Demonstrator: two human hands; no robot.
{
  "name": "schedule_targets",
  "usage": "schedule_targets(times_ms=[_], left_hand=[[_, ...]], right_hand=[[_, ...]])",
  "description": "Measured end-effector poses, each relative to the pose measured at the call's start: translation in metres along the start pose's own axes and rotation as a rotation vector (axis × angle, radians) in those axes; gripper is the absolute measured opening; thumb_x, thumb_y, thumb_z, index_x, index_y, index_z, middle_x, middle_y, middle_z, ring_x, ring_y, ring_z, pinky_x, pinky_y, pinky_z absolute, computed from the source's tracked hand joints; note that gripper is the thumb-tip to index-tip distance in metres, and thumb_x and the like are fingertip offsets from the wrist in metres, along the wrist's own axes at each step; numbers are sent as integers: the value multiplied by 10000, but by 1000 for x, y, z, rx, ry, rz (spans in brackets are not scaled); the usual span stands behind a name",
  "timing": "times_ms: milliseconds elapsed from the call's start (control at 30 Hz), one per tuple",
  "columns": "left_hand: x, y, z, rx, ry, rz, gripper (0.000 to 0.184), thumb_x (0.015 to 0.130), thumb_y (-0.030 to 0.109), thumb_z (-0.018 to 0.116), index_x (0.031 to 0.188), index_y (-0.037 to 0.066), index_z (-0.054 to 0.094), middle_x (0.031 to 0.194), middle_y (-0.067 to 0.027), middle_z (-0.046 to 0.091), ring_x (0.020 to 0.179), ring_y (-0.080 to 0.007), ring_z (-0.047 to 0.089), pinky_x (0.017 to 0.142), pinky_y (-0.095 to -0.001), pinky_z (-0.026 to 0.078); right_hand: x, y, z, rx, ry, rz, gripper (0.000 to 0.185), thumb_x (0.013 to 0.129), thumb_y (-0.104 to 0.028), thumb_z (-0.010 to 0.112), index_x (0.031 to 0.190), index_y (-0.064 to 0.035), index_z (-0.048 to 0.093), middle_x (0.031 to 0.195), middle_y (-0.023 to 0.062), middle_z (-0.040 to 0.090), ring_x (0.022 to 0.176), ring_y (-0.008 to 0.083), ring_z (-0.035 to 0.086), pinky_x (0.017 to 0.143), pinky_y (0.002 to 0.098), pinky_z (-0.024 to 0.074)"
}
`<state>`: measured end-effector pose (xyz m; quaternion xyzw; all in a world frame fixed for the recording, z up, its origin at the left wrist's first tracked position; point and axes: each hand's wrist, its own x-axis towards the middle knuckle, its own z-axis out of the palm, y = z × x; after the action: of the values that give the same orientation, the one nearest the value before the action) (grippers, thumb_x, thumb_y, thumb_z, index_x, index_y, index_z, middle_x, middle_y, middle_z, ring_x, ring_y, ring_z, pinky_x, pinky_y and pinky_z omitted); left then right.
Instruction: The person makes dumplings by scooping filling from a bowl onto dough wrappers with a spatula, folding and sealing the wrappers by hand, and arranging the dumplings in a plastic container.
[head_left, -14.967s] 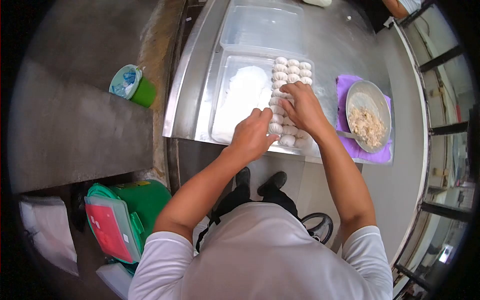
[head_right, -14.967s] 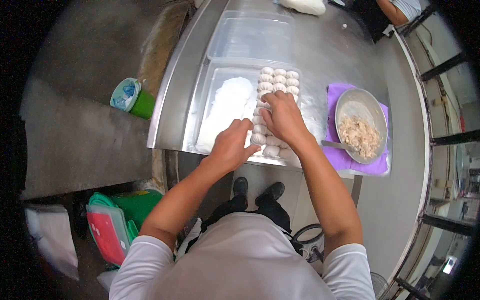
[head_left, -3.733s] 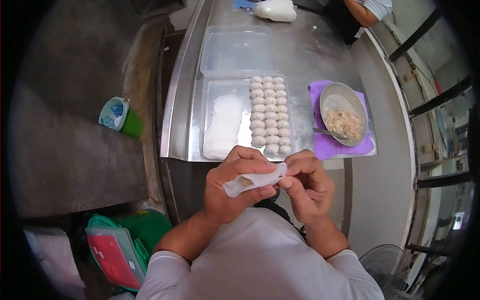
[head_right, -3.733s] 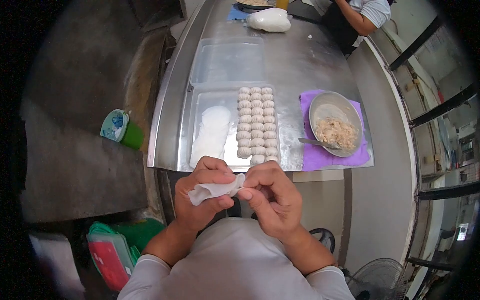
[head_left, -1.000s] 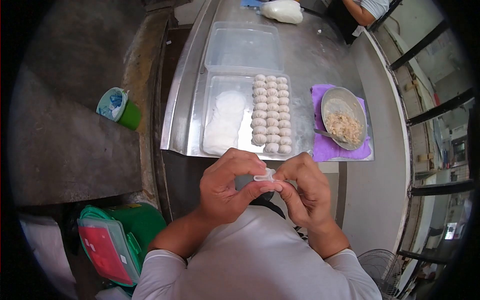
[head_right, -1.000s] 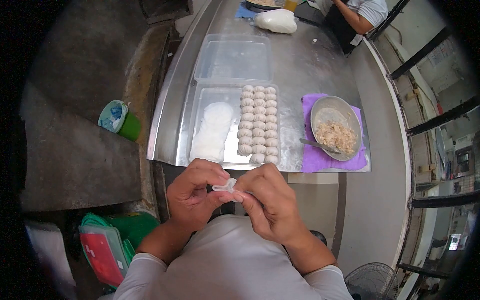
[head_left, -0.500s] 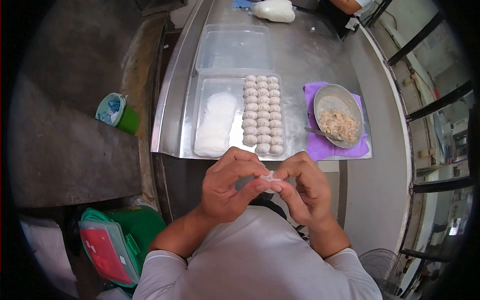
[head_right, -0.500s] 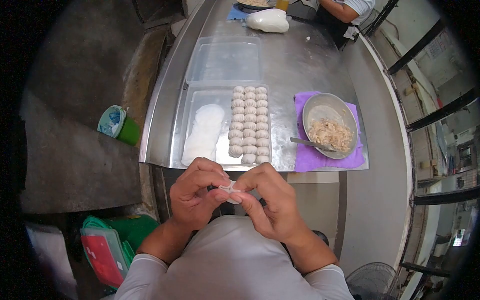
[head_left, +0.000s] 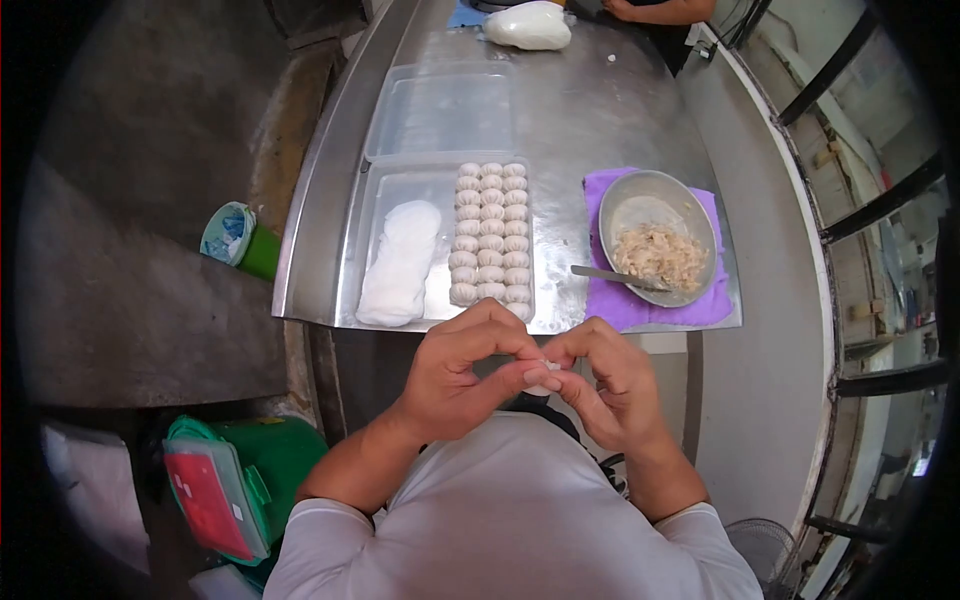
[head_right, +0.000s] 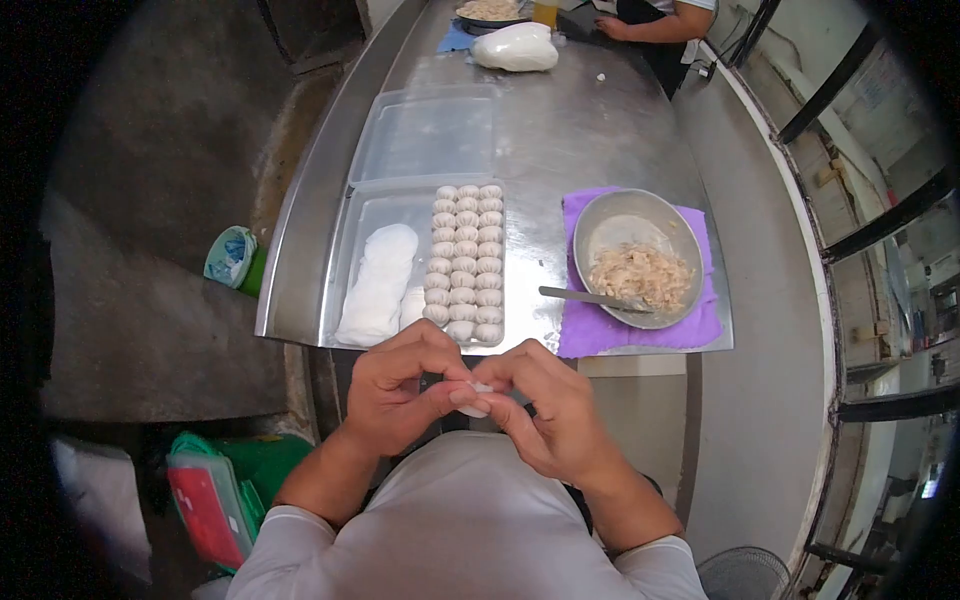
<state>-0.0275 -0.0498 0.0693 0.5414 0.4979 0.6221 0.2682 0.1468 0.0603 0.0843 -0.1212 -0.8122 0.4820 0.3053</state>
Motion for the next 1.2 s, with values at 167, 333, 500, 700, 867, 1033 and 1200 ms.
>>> schedule_targets(times_ms=[167,333,500,700,867,1033,1200], left_hand=[[16,-13,23,51,-197,-25,158,878,39,738,1033,18,713,952,-70,657,837,-148,606,742,-265,477],[11,-42,37,-680,-240,-678,503,1023,346,598,1354,-28,538,1119,-99,674,958,-163,667,763,-293,520],[15,-57,37,-879,-16,-770,322,1038,128,551,1327,-15,545,1105,-118,687,901,-186,710,748,-306,614],[21,-56,22,-616,47,-735,402,977,35,642,1371,1,574,1172,-112,676,1023,-159,677,860,-310,605],[17,-57,5,-602,20,-726,452,920,7,714,1352,-37,589,1212,-104,667,1033,-149,670,878,-315,599],[11,-59,-22,-540,-12,-683,458,908,-18,712,1351,-31,593,1248,-125,657,1068,-169,668,906,-324,594],[3,-61,-42,-519,-30,-631,468,898,-9,740,1340,-49,591,1225,-127,662,1076,-153,660,937,-294,565]], right_hand=[[-13,26,-33,48,-55,50,178,847,-13,747,1011,12,684,843,101,574,734,223,580,658,319,475],[-3,59,-55,-37,-29,-213,216,779,-38,801,989,-37,751,807,55,525,712,192,516,616,291,442],[-5,78,-49,270,-103,177,269,874,-57,760,1124,-26,665,847,59,575,757,126,541,665,269,455],[-4,89,-17,264,33,345,183,1029,-189,592,986,-12,579,824,88,574,715,184,534,659,320,453],[7,75,17,-8,114,279,275,1054,-225,535,904,5,525,808,178,547,688,310,513,645,386,442],[13,70,47,24,147,411,300,1066,-248,507,895,-1,523,772,167,547,668,297,509,636,389,441],[21,70,73,35,169,345,301,1073,-243,499,881,-12,520,738,136,549,655,228,492,622,362,437]])
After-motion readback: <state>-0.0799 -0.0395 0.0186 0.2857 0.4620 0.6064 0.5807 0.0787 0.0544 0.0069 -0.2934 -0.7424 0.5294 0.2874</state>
